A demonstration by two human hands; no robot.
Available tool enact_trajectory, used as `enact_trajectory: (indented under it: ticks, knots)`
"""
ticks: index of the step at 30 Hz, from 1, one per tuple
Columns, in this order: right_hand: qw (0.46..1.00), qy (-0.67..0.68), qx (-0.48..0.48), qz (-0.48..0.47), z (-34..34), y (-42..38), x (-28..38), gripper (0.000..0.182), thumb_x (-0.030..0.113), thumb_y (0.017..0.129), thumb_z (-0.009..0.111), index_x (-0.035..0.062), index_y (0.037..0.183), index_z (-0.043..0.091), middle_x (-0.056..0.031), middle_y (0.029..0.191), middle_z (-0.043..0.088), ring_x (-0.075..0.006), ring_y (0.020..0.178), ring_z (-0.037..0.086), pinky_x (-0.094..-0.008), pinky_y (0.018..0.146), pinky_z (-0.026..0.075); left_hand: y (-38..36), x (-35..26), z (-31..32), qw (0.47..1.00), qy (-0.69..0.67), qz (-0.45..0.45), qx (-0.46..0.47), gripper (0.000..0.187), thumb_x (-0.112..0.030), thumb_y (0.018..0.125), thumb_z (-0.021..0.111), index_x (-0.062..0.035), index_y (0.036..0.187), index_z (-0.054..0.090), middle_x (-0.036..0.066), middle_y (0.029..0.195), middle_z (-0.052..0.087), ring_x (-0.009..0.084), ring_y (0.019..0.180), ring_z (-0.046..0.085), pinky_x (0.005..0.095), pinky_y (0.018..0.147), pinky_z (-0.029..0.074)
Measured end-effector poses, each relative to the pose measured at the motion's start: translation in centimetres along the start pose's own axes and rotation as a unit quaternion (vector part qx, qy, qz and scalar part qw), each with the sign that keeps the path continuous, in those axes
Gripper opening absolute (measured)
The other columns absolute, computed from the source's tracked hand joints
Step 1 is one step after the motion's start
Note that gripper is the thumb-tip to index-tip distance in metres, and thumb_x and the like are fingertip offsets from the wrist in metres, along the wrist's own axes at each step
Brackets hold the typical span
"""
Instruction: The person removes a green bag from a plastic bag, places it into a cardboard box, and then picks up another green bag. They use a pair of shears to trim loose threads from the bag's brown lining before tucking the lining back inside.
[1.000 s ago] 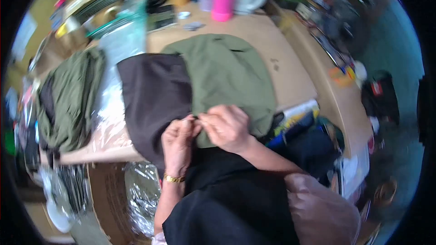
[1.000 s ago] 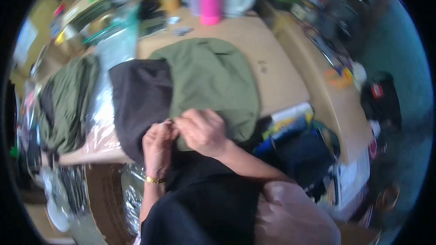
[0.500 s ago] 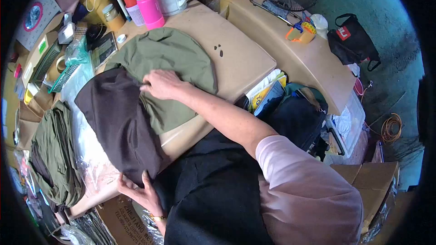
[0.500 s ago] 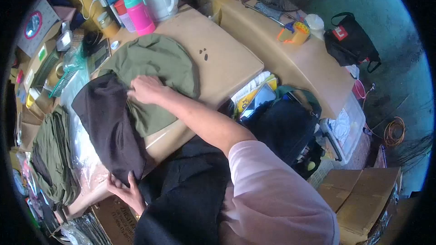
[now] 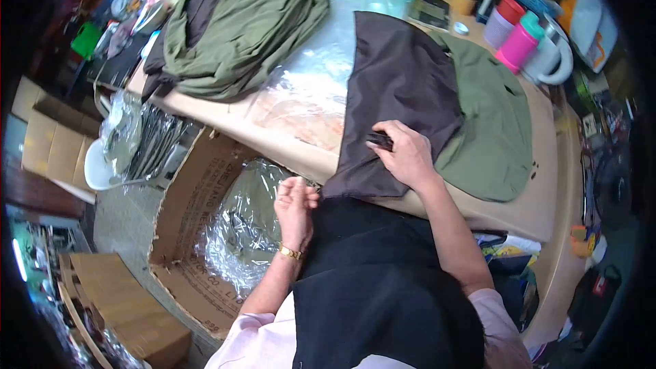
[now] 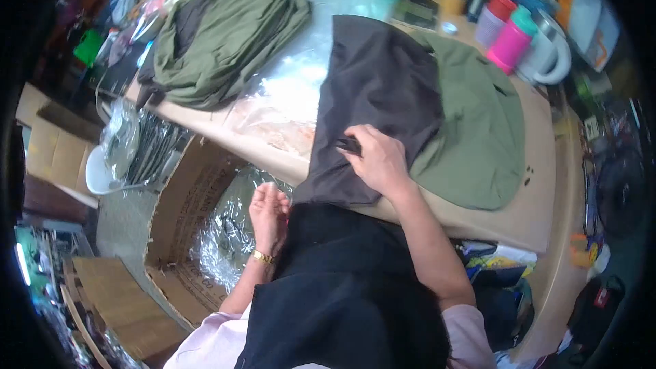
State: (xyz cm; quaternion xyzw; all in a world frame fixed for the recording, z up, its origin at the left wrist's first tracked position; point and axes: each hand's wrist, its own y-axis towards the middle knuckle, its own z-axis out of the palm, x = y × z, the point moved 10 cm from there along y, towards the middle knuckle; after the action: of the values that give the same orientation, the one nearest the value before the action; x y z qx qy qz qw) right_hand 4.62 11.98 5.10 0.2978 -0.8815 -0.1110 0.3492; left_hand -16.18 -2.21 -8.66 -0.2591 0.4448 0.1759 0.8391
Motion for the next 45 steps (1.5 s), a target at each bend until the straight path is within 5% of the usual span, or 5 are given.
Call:
enact_trajectory:
  ticks: [7,10,21,27,45]
  knots:
    - [0.999,-0.023,-0.019,0.037,0.1,0.6,1.7,0.027,-0.002,0.079,0.069,0.0043,0.104,0.064,-0.0132,0.095,0.066,-0.0311,0.083,0.067,-0.0382,0.073,0.052,-3.6,2.1,2.6,0.958,0.069,-0.166,0.224,0.047,-0.036,0.098,0.063,-0.0025,0.129,0.05,0.005,0.113,0.057,0.0073,0.075,0.055,0.0228,0.059,0.044]
    - [0.998,0.031,-0.049,-0.017,-0.1,-0.2,5.3,0.034,-0.004,0.072,0.067,0.007,0.104,0.064,-0.0109,0.091,0.065,-0.0316,0.079,0.067,-0.039,0.067,0.053,-3.3,2.2,4.4,0.965,0.005,-0.182,0.188,0.03,-0.019,0.095,0.068,-0.0027,0.119,0.06,-0.002,0.084,0.062,0.0042,0.062,0.053,0.0162,0.054,0.043]
    - [0.999,-0.031,0.036,-0.025,4.1,-0.8,5.5,0.02,-0.002,0.074,0.069,0.006,0.087,0.056,-0.011,0.076,0.062,-0.0318,0.068,0.064,-0.0411,0.061,0.048,0.1,2.5,-4.2,0.984,-0.093,-0.149,-0.031,0.02,-0.023,0.097,0.066,-0.0034,0.098,0.07,-0.002,0.071,0.065,0.0029,0.053,0.056,0.015,0.048,0.046]
    - [0.999,-0.024,0.026,-0.018,4.3,-0.8,5.3,0.018,-0.002,0.077,0.068,0.006,0.087,0.055,-0.0121,0.075,0.063,-0.033,0.066,0.064,-0.041,0.06,0.047,-2.3,1.8,0.6,0.97,0.041,-0.175,0.166,0.05,-0.017,0.089,0.076,-0.0041,0.132,0.053,0.0,0.096,0.065,0.0053,0.073,0.059,0.0174,0.054,0.046]
    - [0.996,0.066,0.041,0.031,3.8,-1.1,4.0,0.015,0.001,0.082,0.068,0.0043,0.085,0.054,-0.0129,0.071,0.059,-0.03,0.061,0.06,-0.0372,0.058,0.044,1.5,0.2,-3.2,0.975,-0.162,-0.137,0.065,0.016,-0.021,0.098,0.064,-0.005,0.095,0.064,0.0,0.079,0.066,0.0032,0.06,0.055,0.0165,0.05,0.045]
